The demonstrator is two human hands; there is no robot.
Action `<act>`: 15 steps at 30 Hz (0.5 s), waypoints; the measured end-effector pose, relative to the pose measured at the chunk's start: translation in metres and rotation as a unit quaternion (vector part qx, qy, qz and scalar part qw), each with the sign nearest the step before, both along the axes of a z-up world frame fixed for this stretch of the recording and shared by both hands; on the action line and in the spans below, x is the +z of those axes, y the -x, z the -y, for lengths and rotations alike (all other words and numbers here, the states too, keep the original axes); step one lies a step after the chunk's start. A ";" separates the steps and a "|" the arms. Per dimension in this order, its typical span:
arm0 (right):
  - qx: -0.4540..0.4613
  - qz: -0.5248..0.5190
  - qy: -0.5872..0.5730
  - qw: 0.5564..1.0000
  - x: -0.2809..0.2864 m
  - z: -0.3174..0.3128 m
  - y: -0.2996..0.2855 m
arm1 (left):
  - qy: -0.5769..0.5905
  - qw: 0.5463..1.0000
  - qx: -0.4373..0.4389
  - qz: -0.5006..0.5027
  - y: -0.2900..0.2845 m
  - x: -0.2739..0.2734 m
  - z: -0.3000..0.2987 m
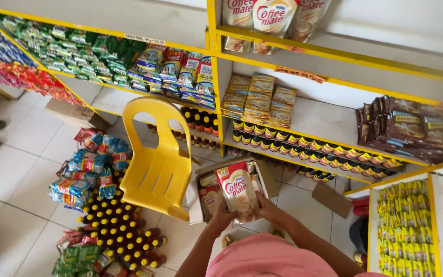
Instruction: Stocking individual pouches of coffee creamer onto a retail shelf in a grocery store.
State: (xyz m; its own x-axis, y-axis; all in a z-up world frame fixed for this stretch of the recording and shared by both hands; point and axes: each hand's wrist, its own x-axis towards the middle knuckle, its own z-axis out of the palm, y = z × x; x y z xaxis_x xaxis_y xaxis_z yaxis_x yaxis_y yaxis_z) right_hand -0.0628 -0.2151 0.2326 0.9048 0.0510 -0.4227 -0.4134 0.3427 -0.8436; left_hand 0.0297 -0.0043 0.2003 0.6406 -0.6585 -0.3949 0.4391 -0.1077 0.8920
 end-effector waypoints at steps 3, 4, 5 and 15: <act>0.035 0.079 0.034 0.996 0.011 0.006 0.000 | 0.026 0.997 -0.016 0.069 -0.009 0.020 0.000; 0.052 0.082 0.119 0.988 0.012 0.007 0.001 | -0.003 0.990 -0.024 0.139 -0.012 0.033 0.000; 0.071 0.083 0.204 0.973 0.013 0.009 0.003 | -0.031 0.977 -0.029 0.208 -0.014 0.045 0.002; -0.075 0.134 0.319 0.935 0.079 0.019 -0.013 | -0.133 0.912 -0.055 0.385 -0.051 0.123 0.037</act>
State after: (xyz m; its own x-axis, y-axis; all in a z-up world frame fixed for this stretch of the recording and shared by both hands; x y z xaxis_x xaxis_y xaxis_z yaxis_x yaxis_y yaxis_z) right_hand -0.0503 -0.2338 0.3115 0.9594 -0.2699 -0.0818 -0.1464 -0.2287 -0.9624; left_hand 0.0807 -0.0413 0.3238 0.7315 -0.6818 -0.0105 -0.3325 -0.3700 0.8675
